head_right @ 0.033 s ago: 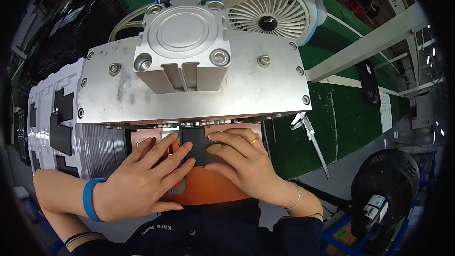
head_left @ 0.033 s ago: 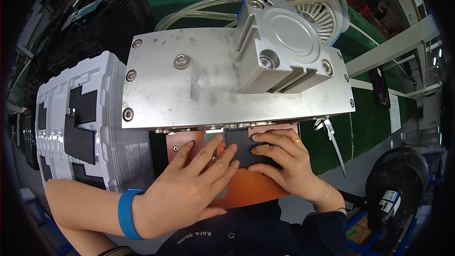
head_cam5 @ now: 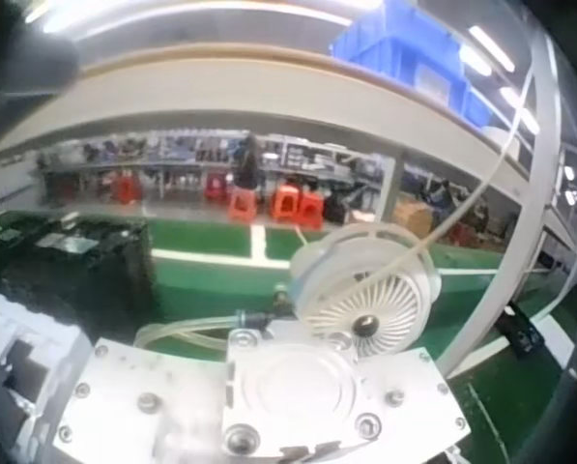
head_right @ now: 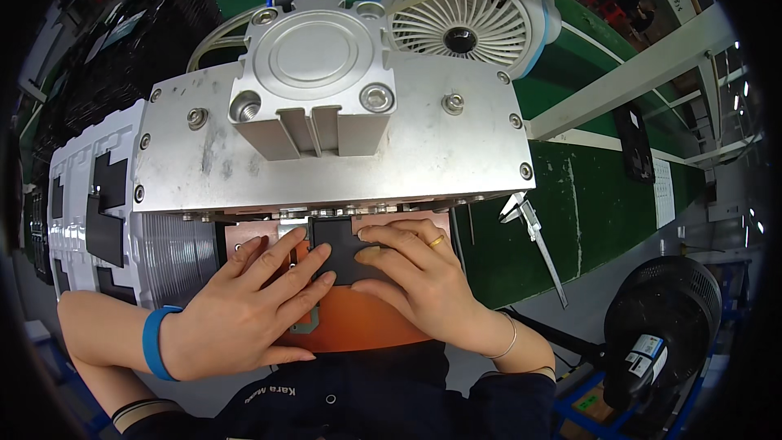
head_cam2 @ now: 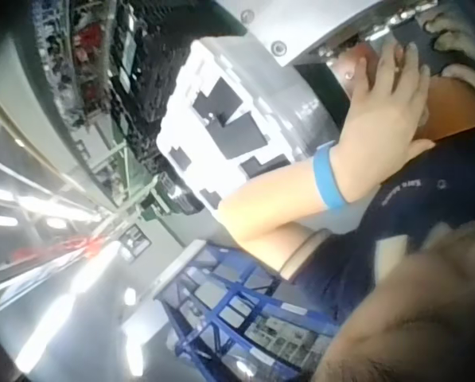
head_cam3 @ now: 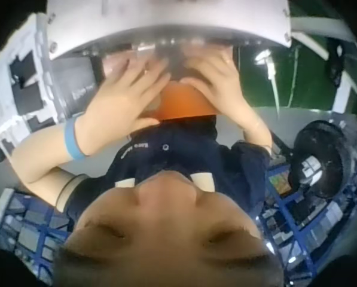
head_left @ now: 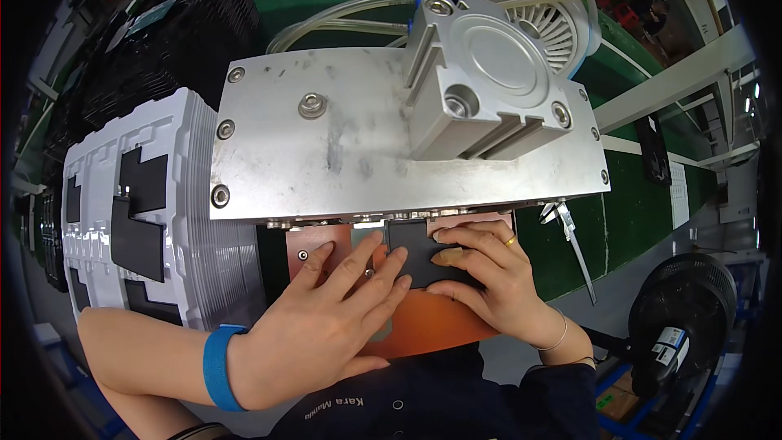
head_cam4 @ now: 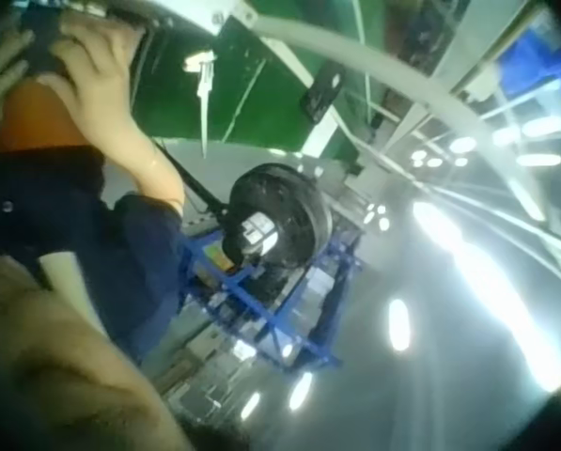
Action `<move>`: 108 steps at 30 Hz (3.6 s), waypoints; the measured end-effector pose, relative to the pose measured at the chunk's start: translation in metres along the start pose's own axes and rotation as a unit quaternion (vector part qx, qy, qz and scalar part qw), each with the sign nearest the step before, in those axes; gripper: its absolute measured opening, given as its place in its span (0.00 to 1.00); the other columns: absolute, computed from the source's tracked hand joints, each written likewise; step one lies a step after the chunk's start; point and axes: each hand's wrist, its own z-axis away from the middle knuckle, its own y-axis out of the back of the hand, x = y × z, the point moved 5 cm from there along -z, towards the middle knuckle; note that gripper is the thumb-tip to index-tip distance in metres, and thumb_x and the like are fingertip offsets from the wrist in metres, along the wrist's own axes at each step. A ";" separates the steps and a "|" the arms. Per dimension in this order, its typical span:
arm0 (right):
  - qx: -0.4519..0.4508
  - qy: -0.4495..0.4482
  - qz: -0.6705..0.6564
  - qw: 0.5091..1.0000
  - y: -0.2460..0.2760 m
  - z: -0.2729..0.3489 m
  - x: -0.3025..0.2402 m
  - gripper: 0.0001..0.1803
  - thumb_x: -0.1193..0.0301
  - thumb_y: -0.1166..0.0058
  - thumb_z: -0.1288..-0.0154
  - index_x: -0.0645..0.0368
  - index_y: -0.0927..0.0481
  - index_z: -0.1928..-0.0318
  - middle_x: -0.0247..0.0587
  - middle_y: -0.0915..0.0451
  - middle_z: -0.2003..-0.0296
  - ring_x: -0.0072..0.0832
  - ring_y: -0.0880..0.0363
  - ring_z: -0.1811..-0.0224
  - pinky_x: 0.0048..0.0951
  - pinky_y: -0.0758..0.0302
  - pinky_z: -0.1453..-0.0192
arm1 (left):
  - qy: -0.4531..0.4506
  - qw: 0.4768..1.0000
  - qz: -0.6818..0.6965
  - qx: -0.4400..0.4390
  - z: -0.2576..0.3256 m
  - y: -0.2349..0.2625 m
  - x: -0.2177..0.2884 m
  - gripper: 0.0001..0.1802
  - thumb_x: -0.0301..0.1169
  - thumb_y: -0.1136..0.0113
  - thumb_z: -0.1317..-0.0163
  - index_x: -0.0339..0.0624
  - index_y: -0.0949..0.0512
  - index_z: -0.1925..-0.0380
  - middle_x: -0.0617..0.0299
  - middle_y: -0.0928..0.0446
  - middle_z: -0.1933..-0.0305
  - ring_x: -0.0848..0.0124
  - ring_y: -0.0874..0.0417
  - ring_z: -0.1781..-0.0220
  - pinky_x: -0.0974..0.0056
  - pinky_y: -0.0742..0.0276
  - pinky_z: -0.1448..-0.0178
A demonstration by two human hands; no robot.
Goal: The person places small black rectangular components into a white plastic tray, then positions them under a press machine to secure them. They repeatedly pick up components, place them in the tray, and use a caliper to measure them. The person also hands a stack of trays to a coworker across the table.
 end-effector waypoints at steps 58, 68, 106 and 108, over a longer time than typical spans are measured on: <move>0.151 0.008 0.224 0.963 0.021 0.022 0.006 0.12 0.67 0.37 0.42 0.54 0.17 0.58 0.37 0.24 0.68 0.36 0.21 0.62 0.35 0.22 0.62 | 0.305 0.774 0.554 0.044 0.101 0.044 0.000 0.12 0.33 0.42 0.30 0.37 0.26 0.69 0.67 0.22 0.73 0.76 0.14 0.70 0.76 0.25 0.73; 0.104 0.207 0.000 0.973 0.012 -0.044 -0.100 0.09 0.75 0.35 0.46 0.57 0.16 0.62 0.37 0.20 0.69 0.35 0.21 0.67 0.32 0.24 0.63 | 0.519 0.686 0.348 0.374 0.315 0.084 -0.177 0.17 0.42 0.42 0.32 0.41 0.21 0.53 0.74 0.28 0.73 0.86 0.27 0.77 0.80 0.31 0.77; 0.030 0.022 -0.033 0.999 0.026 0.010 -0.070 0.22 0.75 0.27 0.59 0.62 0.19 0.60 0.45 0.19 0.54 0.42 0.25 0.52 0.38 0.29 0.46 | 0.403 0.908 0.083 0.077 0.219 0.071 -0.221 0.27 0.47 0.21 0.59 0.57 0.16 0.56 0.59 0.27 0.55 0.61 0.26 0.55 0.61 0.26 0.52; 0.048 -0.035 -0.026 0.998 0.028 0.029 -0.045 0.21 0.76 0.27 0.59 0.63 0.19 0.61 0.46 0.19 0.54 0.42 0.25 0.52 0.37 0.29 0.46 | 0.411 0.910 0.050 0.036 0.212 0.077 -0.225 0.28 0.48 0.21 0.60 0.57 0.16 0.56 0.59 0.26 0.55 0.61 0.26 0.55 0.60 0.27 0.52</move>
